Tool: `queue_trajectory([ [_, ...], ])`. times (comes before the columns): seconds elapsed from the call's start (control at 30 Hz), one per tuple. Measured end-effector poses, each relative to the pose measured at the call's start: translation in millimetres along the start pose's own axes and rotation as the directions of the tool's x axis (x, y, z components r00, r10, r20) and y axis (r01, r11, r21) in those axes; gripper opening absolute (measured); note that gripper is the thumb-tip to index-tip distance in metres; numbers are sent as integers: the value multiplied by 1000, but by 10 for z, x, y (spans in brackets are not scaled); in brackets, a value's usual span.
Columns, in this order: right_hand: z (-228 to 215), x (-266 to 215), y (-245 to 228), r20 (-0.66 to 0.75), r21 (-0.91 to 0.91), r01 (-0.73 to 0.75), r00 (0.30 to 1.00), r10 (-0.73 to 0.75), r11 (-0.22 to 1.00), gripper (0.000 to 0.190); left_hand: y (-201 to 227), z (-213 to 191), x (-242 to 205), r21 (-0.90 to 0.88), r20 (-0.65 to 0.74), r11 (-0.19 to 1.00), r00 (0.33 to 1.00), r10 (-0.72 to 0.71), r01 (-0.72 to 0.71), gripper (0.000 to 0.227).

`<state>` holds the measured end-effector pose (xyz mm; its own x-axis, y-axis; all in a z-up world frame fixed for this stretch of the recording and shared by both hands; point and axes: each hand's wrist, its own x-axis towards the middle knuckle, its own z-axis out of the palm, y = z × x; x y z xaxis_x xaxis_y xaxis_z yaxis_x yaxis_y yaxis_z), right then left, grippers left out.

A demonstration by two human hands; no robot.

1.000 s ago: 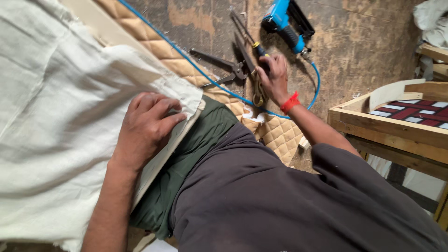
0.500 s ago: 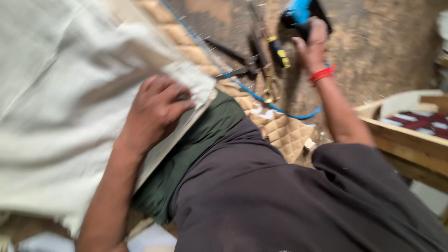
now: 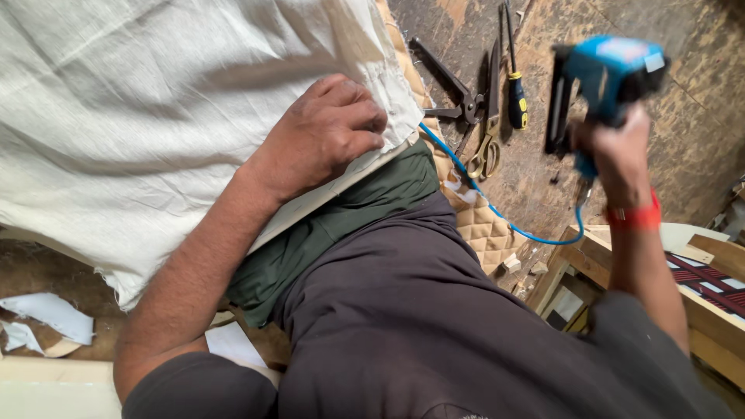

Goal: The person folds and staples white fabric onto a rectangular padded board using a pneumatic staple gun. They repeatedly pull the fabric taut, fold edges, and drive staples along the perimeter to secure the fabric to the board.

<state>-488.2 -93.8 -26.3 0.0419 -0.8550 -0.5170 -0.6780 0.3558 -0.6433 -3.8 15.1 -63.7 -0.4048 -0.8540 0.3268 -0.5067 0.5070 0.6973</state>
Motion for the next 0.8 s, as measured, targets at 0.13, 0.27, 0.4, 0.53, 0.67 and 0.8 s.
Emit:
queue_trajectory([
  [0.13,347,-887,-540,371,45,91,923,-102,995,75,6,-21,13,-10,-6,1000,1000,1,-1,9],
  [0.27,920,-1308,-861,581,137,-8,811,-74,990,64,31,-50,11,1,-17,1000,1000,19,-19,8],
  [0.4,1225,-1476,-1087,487,7,17,873,-19,1000,58,37,-13,-15,28,-56,1000,998,0,1,7],
  [0.53,1229,-1525,-1137,409,-193,-209,871,272,959,49,36,32,-34,99,-82,995,997,9,-1,7],
  [0.67,1214,-1495,-1139,417,-81,-106,899,131,991,51,26,25,-40,104,-88,995,996,7,3,6],
  [0.8,1280,-1469,-1157,435,-27,-52,899,59,998,57,36,12,-35,92,-81,996,997,-4,11,6],
])
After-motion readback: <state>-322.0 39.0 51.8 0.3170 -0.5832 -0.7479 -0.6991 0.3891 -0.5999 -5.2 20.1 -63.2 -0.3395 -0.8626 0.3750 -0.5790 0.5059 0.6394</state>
